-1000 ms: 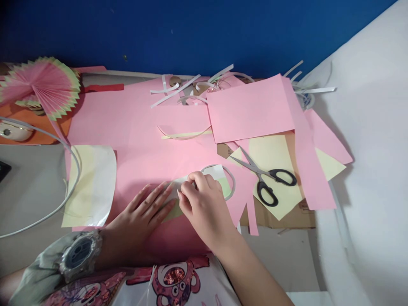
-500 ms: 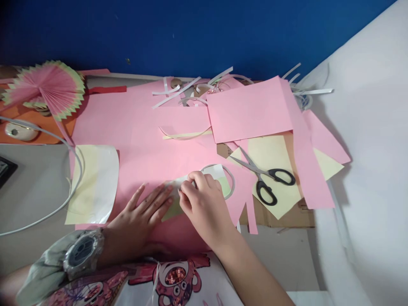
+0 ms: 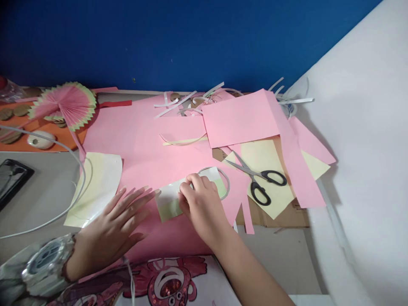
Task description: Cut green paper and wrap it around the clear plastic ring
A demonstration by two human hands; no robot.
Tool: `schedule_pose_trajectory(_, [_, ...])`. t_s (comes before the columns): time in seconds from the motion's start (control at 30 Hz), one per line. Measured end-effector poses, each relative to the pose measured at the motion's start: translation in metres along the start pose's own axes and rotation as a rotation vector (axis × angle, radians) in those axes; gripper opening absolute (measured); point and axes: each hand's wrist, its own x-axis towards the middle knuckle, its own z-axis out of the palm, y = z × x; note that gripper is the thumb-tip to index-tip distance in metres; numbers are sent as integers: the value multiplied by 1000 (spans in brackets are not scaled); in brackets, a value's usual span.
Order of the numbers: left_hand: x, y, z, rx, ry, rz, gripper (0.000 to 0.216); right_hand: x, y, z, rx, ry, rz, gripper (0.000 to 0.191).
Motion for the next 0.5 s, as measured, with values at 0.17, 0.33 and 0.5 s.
schedule_pose_trajectory(0.17, [26,9,3,4,-83,47,70,1,1,1,-17,1,-12,11])
schedule_pose_trajectory(0.33, [33,20,20,11,-127,35,87,-1,3,4,-32,31,-23,9])
schedule_pose_trajectory(0.5, [31,24,25,-57,-150,4,93,-2,3,5,-50,39,-38,6])
